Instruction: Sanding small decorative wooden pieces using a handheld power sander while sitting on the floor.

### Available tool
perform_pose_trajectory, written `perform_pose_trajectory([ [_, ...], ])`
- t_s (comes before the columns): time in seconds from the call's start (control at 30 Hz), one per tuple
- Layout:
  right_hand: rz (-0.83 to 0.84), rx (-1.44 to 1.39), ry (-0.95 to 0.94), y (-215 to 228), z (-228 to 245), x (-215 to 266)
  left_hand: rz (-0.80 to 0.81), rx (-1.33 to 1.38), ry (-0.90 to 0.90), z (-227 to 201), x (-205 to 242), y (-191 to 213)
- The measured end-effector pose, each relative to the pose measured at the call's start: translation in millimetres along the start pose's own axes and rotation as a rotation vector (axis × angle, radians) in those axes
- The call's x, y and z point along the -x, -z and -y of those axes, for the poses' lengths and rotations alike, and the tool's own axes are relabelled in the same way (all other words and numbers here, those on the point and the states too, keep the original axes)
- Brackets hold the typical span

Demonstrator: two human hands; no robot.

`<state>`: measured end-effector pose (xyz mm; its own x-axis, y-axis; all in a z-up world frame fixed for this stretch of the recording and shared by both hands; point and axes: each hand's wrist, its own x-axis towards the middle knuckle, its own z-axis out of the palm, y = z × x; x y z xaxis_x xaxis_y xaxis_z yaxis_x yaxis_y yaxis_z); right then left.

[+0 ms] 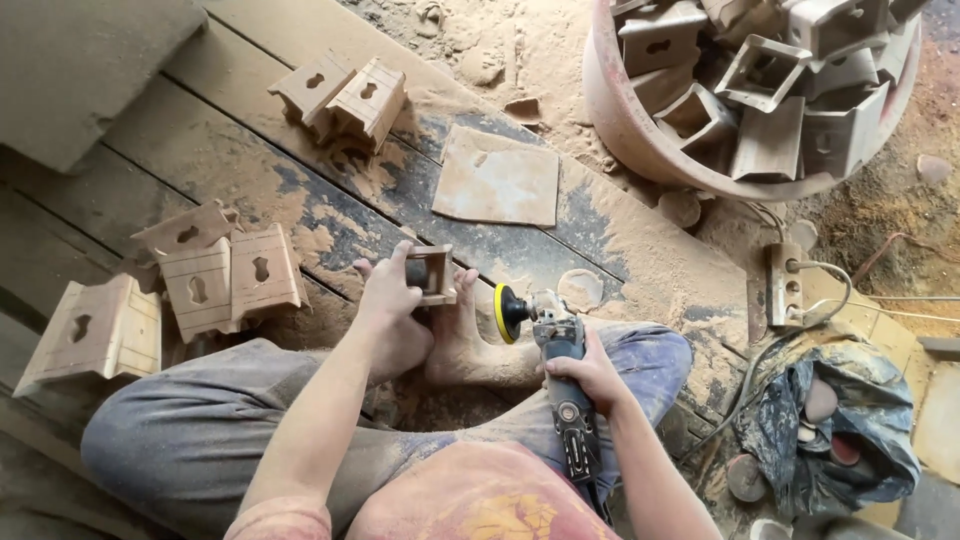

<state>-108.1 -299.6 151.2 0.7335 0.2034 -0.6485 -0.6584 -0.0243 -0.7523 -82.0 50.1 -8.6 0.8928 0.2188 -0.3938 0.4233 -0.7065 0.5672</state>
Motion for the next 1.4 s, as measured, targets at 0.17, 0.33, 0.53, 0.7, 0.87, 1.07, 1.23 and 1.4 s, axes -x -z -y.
perform_pose_trajectory([
  [0.17,-0.007,0.082,-0.005,3.7,-17.9,-15.6,-0.086,0.108,0.024,-0.7,23.9,-23.9],
  [0.33,0.008,0.179,0.002,25.5,-46.8,-40.3,-0.159,0.085,0.049,-7.8,6.1,17.8],
  [0.53,-0.035,0.415,-0.059,11.7,-30.0,-31.5,-0.032,0.068,-0.436,-41.5,-40.9,36.3],
  [0.7,-0.08,0.59,-0.129,-0.2,-14.2,-28.0,0.3,0.107,-0.341,-50.0,-48.3,18.4],
  [0.87,-0.072,0.657,-0.161,-2.5,-13.1,-33.2,0.253,0.106,-0.358,-53.6,-38.5,21.3],
  [1.07,-0.058,0.786,-0.196,-16.9,-2.3,-29.4,0.252,0.095,-0.346,-54.8,-28.9,10.7],
  [1.23,-0.005,0.832,-0.169,-52.2,28.7,-14.8,0.222,0.067,-0.358,-60.9,-19.9,18.9],
  [1.4,-0.035,0.918,-0.186,-39.1,-2.7,-19.9,0.254,0.094,-0.32,-67.9,-12.1,27.0],
])
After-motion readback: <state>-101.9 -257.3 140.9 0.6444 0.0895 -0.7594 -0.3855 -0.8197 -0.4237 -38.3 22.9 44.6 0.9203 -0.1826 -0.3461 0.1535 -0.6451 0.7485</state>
